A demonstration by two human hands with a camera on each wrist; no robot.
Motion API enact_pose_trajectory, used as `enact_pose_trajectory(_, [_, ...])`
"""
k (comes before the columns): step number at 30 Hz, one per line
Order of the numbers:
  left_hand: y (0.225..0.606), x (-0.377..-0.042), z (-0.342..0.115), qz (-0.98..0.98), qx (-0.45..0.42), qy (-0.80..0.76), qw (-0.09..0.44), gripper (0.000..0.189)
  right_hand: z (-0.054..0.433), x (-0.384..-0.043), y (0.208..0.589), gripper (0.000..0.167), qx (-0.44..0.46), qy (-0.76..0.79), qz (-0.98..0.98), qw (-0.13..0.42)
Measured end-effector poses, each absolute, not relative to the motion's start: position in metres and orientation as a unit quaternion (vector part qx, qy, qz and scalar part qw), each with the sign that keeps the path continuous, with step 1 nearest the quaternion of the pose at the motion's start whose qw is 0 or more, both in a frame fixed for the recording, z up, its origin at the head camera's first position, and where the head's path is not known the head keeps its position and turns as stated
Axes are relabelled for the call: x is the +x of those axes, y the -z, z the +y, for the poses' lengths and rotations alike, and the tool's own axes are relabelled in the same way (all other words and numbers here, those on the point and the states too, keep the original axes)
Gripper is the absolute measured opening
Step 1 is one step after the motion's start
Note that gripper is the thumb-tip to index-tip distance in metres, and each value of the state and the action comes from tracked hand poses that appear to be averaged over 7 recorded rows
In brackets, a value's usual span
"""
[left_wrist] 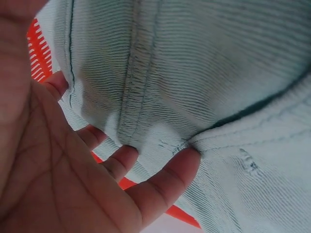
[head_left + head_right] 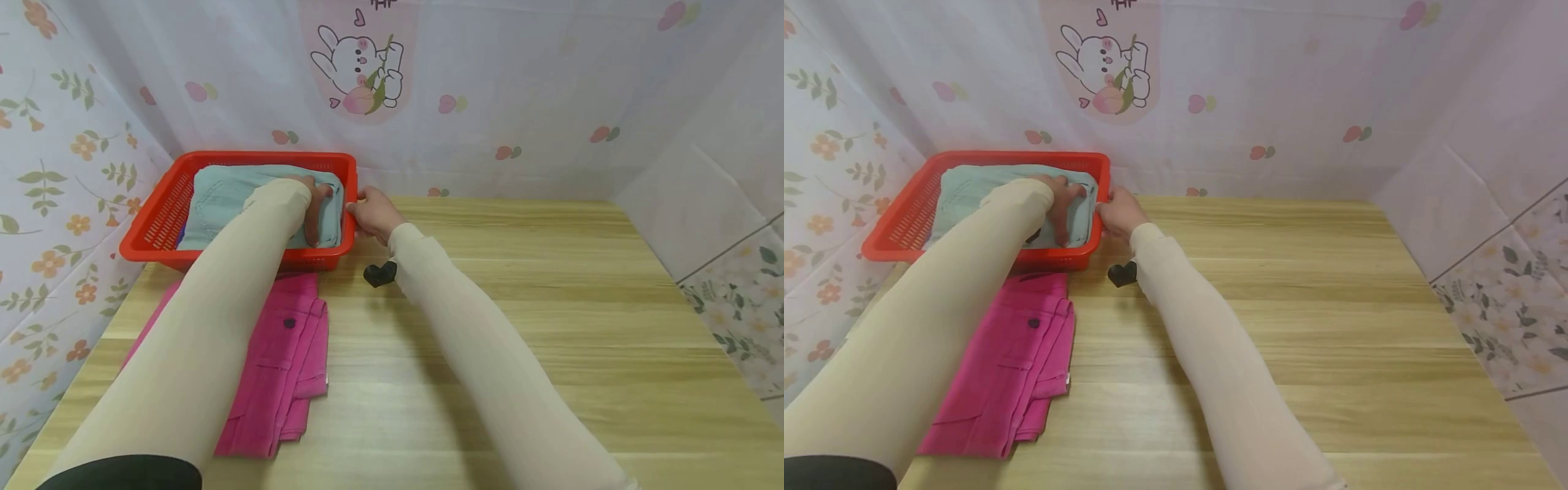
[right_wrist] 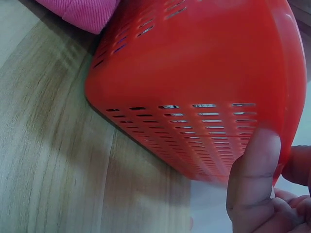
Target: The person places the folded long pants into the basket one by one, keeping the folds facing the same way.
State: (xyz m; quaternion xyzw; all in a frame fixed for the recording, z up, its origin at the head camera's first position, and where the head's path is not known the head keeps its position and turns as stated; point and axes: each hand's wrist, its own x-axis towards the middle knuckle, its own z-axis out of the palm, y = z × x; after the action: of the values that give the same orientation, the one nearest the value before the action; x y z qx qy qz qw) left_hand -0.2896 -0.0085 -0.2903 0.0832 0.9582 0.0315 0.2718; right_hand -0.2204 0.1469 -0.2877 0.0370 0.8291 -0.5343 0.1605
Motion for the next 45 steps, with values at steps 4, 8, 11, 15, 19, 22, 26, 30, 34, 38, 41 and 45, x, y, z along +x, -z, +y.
enact_pose_trajectory(4, [0.292,-0.291,-0.009,0.959,0.084,-0.033,0.268,0.147,0.147,-0.220,0.288,0.037,0.037,0.531,0.831,0.159])
enact_pose_trajectory(8, [0.294,-0.291,-0.010,0.958,0.088,-0.033,0.269,0.148,0.146,-0.221,0.288,0.037,0.038,0.532,0.830,0.160])
enact_pose_trajectory(11, [0.294,-0.293,-0.011,0.956,0.097,-0.033,0.273,0.147,0.146,-0.221,0.289,0.035,0.042,0.528,0.834,0.156])
enact_pose_trajectory(15, [0.289,-0.293,-0.014,0.952,0.106,-0.040,0.284,0.144,0.145,-0.222,0.290,0.034,0.041,0.532,0.832,0.151])
enact_pose_trajectory(19, [0.278,-0.287,-0.024,0.945,0.145,-0.050,0.290,0.135,0.144,-0.222,0.291,0.034,0.038,0.541,0.827,0.148])
enact_pose_trajectory(22, [0.264,-0.278,-0.039,0.948,0.181,-0.065,0.252,0.115,0.144,-0.221,0.292,0.035,0.039,0.536,0.831,0.145])
enact_pose_trajectory(26, [0.241,-0.264,-0.073,0.968,0.178,-0.073,0.161,0.086,0.144,-0.219,0.294,0.034,0.046,0.535,0.832,0.142])
enact_pose_trajectory(30, [0.234,-0.256,-0.113,0.976,0.158,-0.049,0.142,0.083,0.143,-0.218,0.293,0.033,0.050,0.536,0.831,0.140])
enact_pose_trajectory(34, [0.251,-0.257,-0.142,0.969,0.149,-0.018,0.194,0.107,0.143,-0.217,0.292,0.034,0.049,0.529,0.836,0.139])
enact_pose_trajectory(38, [0.273,-0.262,-0.150,0.961,0.147,-0.009,0.236,0.126,0.143,-0.217,0.292,0.035,0.048,0.523,0.840,0.137])
enact_pose_trajectory(41, [0.281,-0.262,-0.144,0.953,0.124,-0.037,0.273,0.132,0.143,-0.217,0.291,0.035,0.045,0.520,0.842,0.138])
enact_pose_trajectory(45, [0.283,-0.265,-0.130,0.950,0.099,-0.054,0.290,0.130,0.143,-0.217,0.291,0.035,0.044,0.521,0.841,0.139])
